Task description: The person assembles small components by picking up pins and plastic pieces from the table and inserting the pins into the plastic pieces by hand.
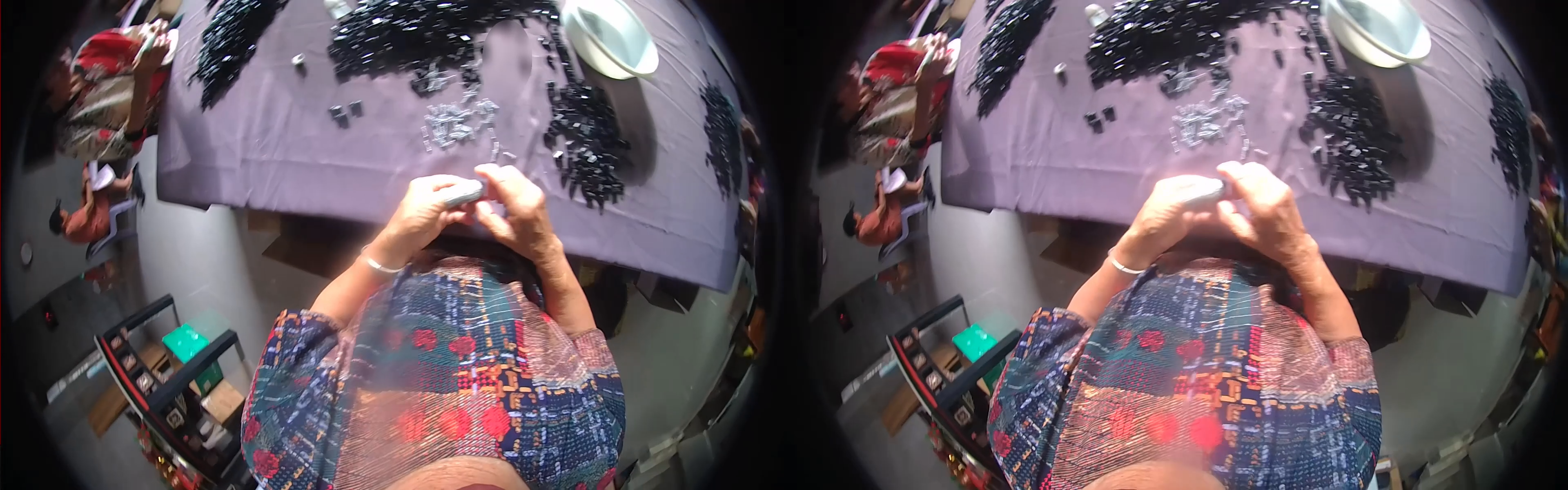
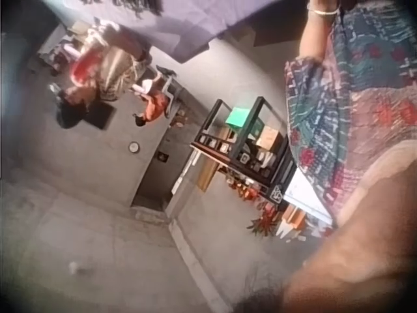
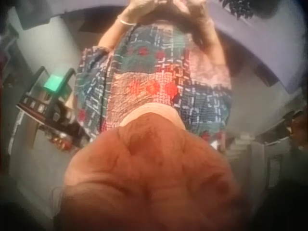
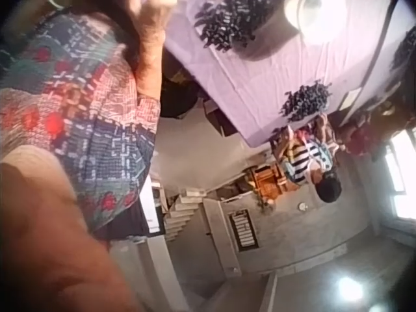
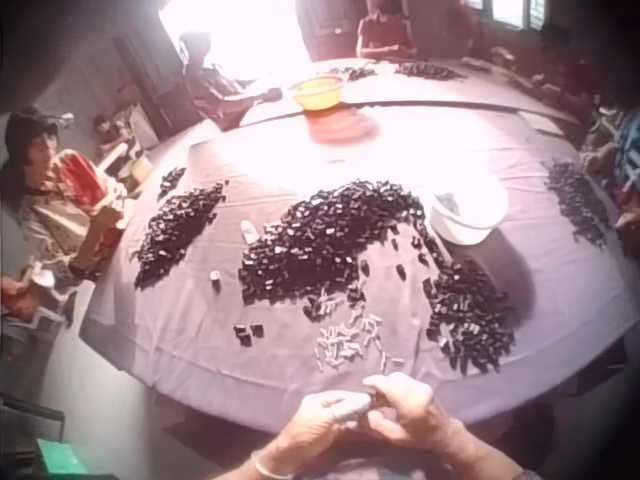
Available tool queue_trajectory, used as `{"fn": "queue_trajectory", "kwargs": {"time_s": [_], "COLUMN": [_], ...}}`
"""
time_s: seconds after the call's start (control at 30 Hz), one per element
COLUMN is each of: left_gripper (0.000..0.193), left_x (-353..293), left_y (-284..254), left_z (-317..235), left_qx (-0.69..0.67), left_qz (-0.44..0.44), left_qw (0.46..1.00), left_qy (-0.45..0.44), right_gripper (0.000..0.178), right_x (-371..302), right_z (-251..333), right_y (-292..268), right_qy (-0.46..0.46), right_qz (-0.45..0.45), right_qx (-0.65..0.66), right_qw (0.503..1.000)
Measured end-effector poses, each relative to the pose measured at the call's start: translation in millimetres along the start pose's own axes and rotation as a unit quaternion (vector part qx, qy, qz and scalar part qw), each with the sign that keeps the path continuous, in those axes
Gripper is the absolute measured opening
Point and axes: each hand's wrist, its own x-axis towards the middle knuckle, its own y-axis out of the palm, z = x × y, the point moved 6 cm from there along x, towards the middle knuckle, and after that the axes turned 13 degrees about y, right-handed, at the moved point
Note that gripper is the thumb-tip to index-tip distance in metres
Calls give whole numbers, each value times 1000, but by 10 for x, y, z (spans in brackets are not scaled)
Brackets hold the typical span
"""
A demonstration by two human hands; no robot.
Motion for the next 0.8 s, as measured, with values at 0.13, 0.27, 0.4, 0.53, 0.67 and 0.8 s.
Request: {"fn": "queue_trajectory", "kwargs": {"time_s": [0.13,0.27,0.4,0.53,0.67,0.8], "left_gripper": [14,9,13,14,14,13], "left_x": [-57,-37,-69,-66,-36,-93], "left_y": [-122,-111,16,-16,-28,-56], "left_z": [-55,-4,-139,-42,-26,-63], "left_qx": [208,99,200,105,93,201], "left_qz": [35,7,29,22,33,-10], "left_qw": [966,994,975,992,993,977], "left_qy": [152,37,92,65,59,64], "right_gripper": [30,25,19,18,21,25], "right_x": [31,24,27,21,17,5], "right_z": [120,8,-94,-131,-145,-166], "right_y": [13,97,146,162,162,182], "right_qy": [-88,-111,-64,-42,-28,-84], "right_qz": [2,-10,-4,-15,-30,-70], "right_qx": [-54,-20,51,76,109,120], "right_qw": [995,994,997,996,993,987]}}
